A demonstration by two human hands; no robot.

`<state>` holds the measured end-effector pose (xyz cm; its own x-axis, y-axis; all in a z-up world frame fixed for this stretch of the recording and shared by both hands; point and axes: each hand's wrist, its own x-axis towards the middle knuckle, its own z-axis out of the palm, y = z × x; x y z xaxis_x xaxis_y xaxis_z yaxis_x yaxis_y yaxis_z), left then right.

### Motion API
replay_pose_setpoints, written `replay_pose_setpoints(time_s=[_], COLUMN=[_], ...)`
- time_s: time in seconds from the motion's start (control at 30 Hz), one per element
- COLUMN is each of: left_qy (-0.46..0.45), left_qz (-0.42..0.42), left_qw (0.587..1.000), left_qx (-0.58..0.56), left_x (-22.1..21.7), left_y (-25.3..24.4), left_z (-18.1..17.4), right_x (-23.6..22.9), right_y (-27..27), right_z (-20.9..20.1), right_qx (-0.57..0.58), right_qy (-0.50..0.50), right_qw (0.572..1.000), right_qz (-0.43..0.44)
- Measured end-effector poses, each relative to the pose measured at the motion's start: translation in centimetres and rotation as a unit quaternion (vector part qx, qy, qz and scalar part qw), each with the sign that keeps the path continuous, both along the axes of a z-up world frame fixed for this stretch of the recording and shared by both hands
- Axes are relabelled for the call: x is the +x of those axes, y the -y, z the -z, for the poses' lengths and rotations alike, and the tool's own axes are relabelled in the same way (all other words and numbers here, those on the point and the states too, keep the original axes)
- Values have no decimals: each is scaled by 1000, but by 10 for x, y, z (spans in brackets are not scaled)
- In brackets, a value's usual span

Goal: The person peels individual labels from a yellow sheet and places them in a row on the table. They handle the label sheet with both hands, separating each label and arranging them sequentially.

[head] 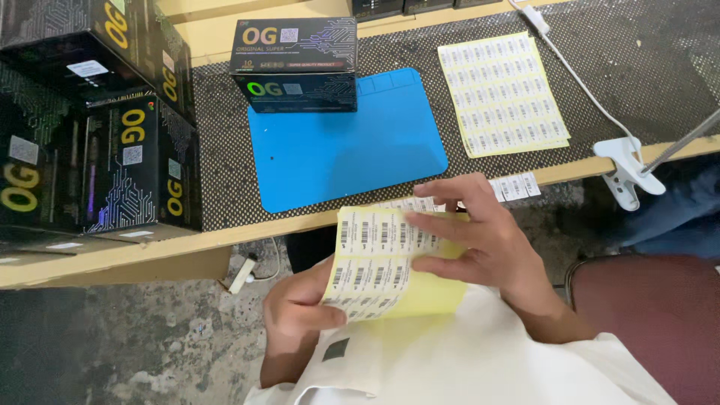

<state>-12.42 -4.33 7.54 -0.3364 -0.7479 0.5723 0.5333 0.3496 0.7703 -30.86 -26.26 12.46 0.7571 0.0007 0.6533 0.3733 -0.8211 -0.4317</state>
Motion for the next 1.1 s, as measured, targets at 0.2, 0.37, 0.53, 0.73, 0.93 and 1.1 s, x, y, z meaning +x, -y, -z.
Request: replay_pose_setpoints(time_s=[0.2,0.37,0.53,0.73,0.93,1.1], left_qy=[-49,-34,57,81,139,146], left_qz=[-35,-16,-69,-77,-105,-90], left_qw=[995,998,995,991,982,984], left_qx=[85,58,-43,-68,-67,-47], left_x=[-3,-8,-8,-11,-11,-11], left_y=[-23,-7,-5,-2,-6,-3], left_z=[35,1,4,3,8,-1], right_x=[-7,-7,-11,-12,-12,-14], right_y=[-2,-3,0,-2,2,-1], right_z=[-5,4,1,-12,-15,-14], right_qx=[-35,-7,63,266,299,230], right_qy=[-44,-57,-97,-172,-153,-132], right_qw=[997,995,987,936,937,962], right_qz=[-54,-76,-113,-155,-96,-62])
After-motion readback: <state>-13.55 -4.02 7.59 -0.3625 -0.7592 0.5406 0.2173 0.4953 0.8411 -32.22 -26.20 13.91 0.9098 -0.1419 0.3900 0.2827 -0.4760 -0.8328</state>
